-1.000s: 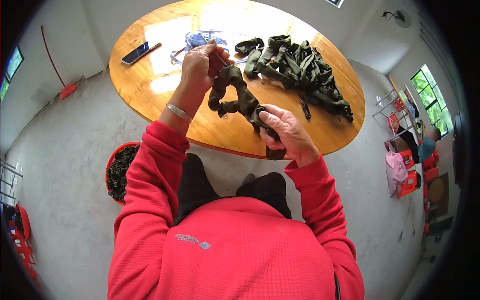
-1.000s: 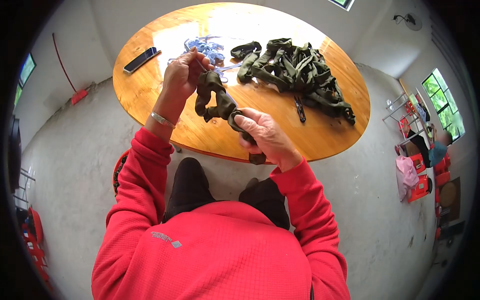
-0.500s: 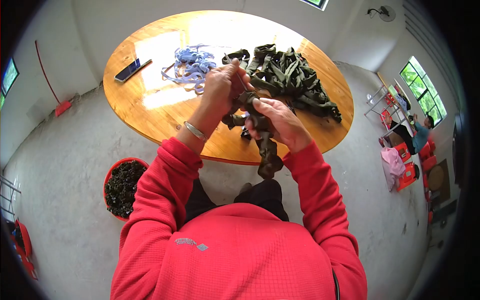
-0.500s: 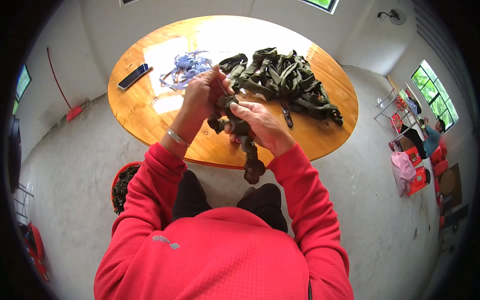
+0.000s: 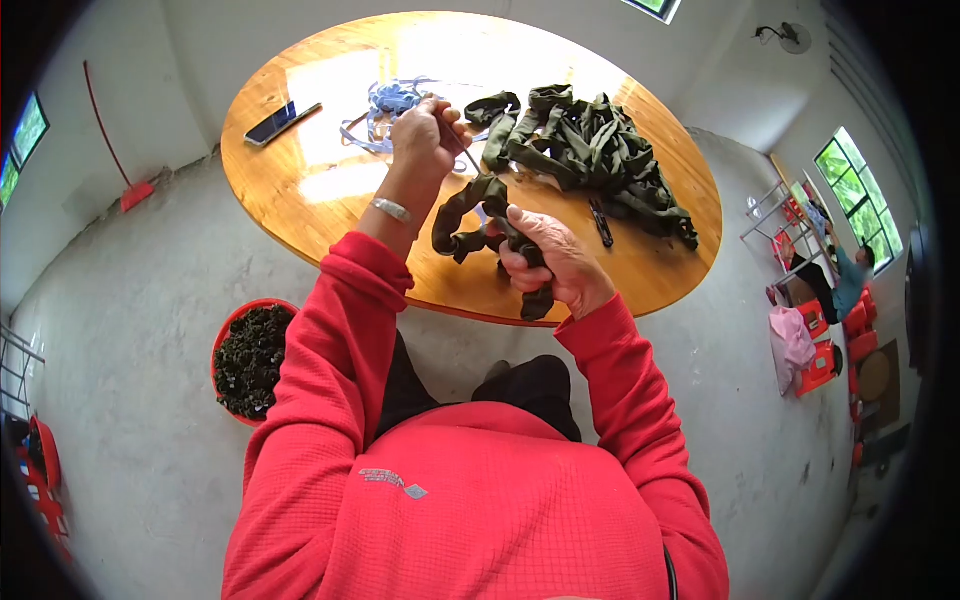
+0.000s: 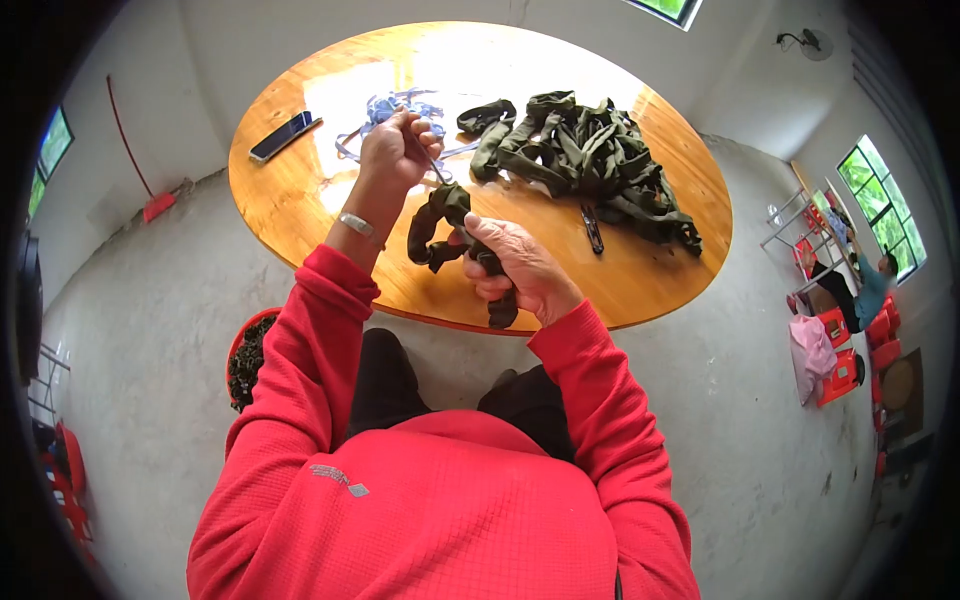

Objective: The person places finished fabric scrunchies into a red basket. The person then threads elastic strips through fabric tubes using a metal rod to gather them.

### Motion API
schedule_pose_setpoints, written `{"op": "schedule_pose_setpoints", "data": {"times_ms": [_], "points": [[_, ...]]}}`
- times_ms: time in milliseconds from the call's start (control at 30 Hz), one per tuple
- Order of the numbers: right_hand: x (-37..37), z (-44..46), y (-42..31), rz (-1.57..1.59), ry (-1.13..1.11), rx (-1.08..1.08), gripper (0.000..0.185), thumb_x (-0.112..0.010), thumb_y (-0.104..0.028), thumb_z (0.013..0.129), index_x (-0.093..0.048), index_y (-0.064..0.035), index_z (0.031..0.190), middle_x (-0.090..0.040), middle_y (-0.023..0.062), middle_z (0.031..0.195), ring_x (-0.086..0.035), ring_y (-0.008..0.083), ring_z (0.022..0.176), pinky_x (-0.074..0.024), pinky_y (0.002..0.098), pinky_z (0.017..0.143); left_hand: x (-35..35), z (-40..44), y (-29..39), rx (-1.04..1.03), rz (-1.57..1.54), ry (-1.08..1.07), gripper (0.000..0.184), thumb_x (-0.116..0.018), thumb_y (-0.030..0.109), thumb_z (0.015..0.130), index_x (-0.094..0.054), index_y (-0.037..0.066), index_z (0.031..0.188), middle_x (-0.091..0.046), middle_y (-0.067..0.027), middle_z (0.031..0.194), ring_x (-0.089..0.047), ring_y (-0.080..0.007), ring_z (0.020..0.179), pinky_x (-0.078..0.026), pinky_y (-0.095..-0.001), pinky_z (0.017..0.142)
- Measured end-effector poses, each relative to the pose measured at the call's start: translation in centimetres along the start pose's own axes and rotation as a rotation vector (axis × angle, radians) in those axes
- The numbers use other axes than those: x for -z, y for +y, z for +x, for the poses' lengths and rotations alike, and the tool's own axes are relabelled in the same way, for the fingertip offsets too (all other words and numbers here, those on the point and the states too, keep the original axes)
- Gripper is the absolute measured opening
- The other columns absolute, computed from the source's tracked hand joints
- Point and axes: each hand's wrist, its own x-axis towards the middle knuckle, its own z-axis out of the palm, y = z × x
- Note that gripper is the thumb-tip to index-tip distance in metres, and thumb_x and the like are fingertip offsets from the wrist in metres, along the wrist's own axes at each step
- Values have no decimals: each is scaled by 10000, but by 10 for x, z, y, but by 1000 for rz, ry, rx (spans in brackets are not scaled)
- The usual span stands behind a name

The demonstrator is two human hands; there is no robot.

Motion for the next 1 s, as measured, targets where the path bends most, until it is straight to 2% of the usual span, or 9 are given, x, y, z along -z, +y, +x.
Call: {"op": "schedule_pose_setpoints", "data": {"times_ms": [300,433,467,533,633,767,867,900,1000], "points": [[-21,-46,18,-527,114,50,227,-460,-226,949,-558,-25,905,-369,-66,556,-301,26,424,-238,199,396,38,58,65,-128,-204,235,261,-338,174,918,-382,151,662,-335,26,500,-324,-107,404,-227,-255,390],[-8,-47,20,-602,124,23,245,-466,-253,948,-546,-22,966,-431,-37,555,-356,38,405,-266,194,395,33,49,69,-158,-78,152,219,-323,167,928,-397,126,726,-381,6,536,-365,-123,445,-264,-270,410],[-5,-40,11,-553,23,63,297,-491,-310,947,-527,-25,1023,-514,3,602,-459,55,438,-337,193,398,22,42,58,-146,-58,100,213,-323,166,932,-401,120,739,-389,1,542,-374,-127,455,-273,-274,416],[-1,-26,0,-460,50,13,393,-526,-386,927,-506,-28,1089,-602,45,710,-584,78,588,-451,199,494,1,31,39,-123,-83,86,226,-315,211,964,-399,108,781,-393,-3,550,-365,-138,454,-288,-276,434],[5,-2,-2,-329,90,162,408,-553,-391,913,-542,-18,1080,-654,84,835,-641,113,775,-516,235,630,-7,31,20,-89,-133,51,228,-323,239,970,-409,115,799,-406,1,565,-369,-143,464,-295,-281,439],[8,13,1,-304,171,266,258,-610,-270,899,-639,-20,957,-672,72,853,-622,97,745,-518,263,610,-17,17,-10,-16,-161,-47,226,-376,209,957,-453,81,787,-459,-15,606,-421,-150,506,-366,-302,486],[20,7,-6,-238,122,233,265,-621,-264,891,-622,-15,983,-673,81,835,-629,104,697,-520,262,595,-31,-24,-39,89,-150,-78,193,-408,174,947,-507,26,875,-524,-59,682,-496,-190,578,-441,-328,561],[21,7,-6,-272,171,262,268,-630,-248,884,-604,-10,1003,-671,92,812,-625,117,628,-521,261,568,-30,-29,-47,105,-67,-100,261,-367,237,981,-493,19,914,-525,-89,674,-525,-257,555,-468,-403,549],[15,4,-5,-26,186,273,259,-623,-233,888,-584,-10,1013,-664,90,776,-629,136,608,-524,257,554,-27,-35,-54,158,-158,-104,248,-339,217,980,-483,28,910,-513,-74,678,-516,-235,559,-463,-393,575]]}}
